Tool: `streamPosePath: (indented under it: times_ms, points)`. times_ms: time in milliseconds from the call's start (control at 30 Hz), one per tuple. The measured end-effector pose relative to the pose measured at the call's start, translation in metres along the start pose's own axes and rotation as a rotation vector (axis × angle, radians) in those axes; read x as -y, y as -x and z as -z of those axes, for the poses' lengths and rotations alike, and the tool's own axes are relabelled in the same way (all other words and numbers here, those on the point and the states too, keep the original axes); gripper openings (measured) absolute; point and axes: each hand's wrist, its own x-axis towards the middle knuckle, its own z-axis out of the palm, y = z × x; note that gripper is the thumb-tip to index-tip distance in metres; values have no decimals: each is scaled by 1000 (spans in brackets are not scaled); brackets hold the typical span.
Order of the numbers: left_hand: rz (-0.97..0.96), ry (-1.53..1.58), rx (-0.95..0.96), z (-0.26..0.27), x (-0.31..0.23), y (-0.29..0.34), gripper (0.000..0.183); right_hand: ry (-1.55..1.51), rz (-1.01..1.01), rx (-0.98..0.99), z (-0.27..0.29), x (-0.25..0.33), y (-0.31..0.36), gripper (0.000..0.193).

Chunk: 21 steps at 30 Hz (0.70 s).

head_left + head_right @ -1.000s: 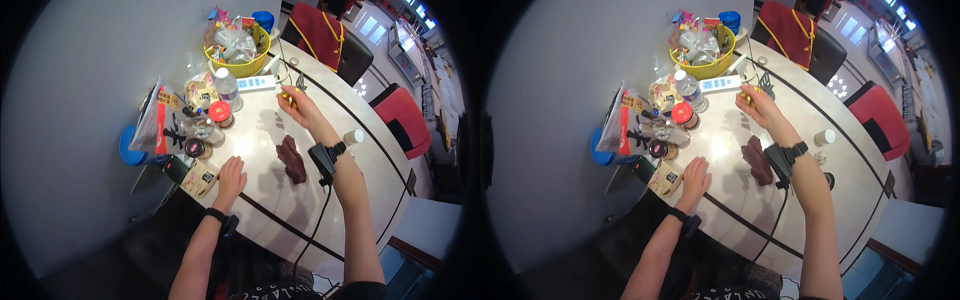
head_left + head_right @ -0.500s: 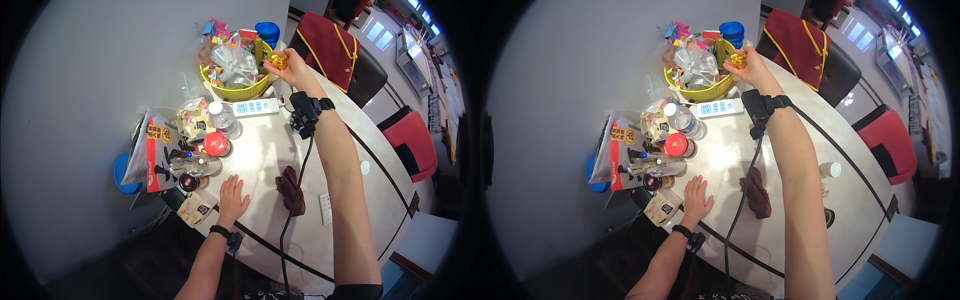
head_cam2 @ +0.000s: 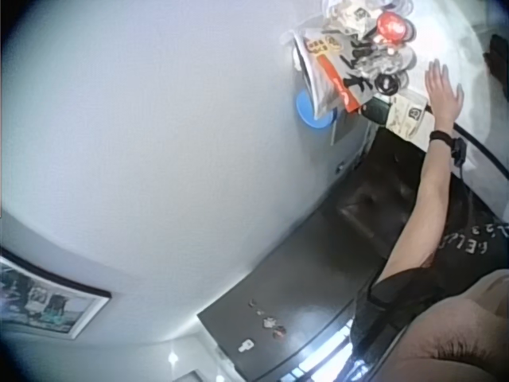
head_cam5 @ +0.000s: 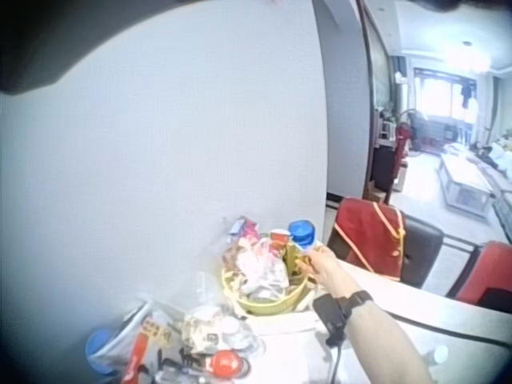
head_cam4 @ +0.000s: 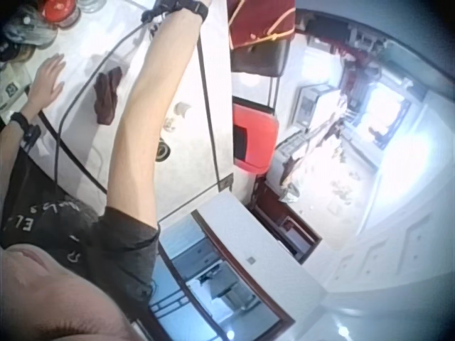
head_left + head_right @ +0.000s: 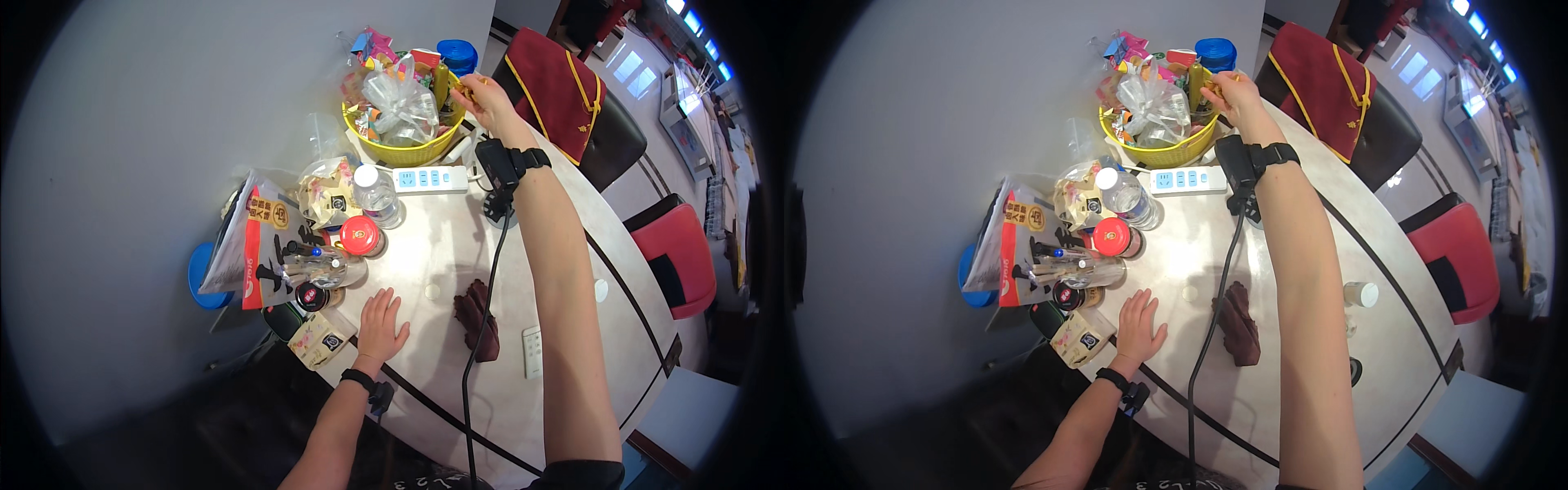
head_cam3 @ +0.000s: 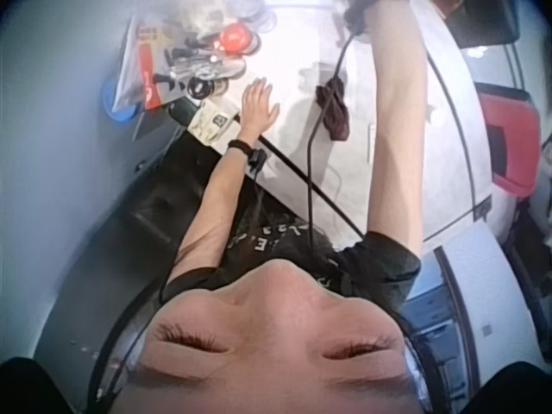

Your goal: The person clears a cluttered dining table by moving various items into a yellow basket and wiping the surface with a cloth. They handle a bowl, a plastic bag, a remote control, and several small containers before wiping the table.

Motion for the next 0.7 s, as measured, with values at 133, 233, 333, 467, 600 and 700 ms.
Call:
streamPosePath:
  times_ms: [133, 233, 333, 467, 600, 700]
  points:
    - [-4, 24, -12, 1, 1, 1, 55, 32, -45, 71, 4, -3, -4, 10]
    - [5, 24, -1, 1, 1, 1, 55, 68, -81, 72, 10, -8, -4, 11]
    - [9, 17, 9, 2, 0, 0, 55, 163, -61, 67, 13, -9, -9, 13]
    - [10, 15, 18, 2, 0, 0, 55, 638, 154, 77, 4, -14, -24, 25]
    - [4, 33, 9, 1, 1, 0, 56, 727, 286, 168, -11, -29, -39, 24]
    - [-15, 37, -19, 1, 2, 0, 57, 939, 347, 215, -7, -31, -45, 21]
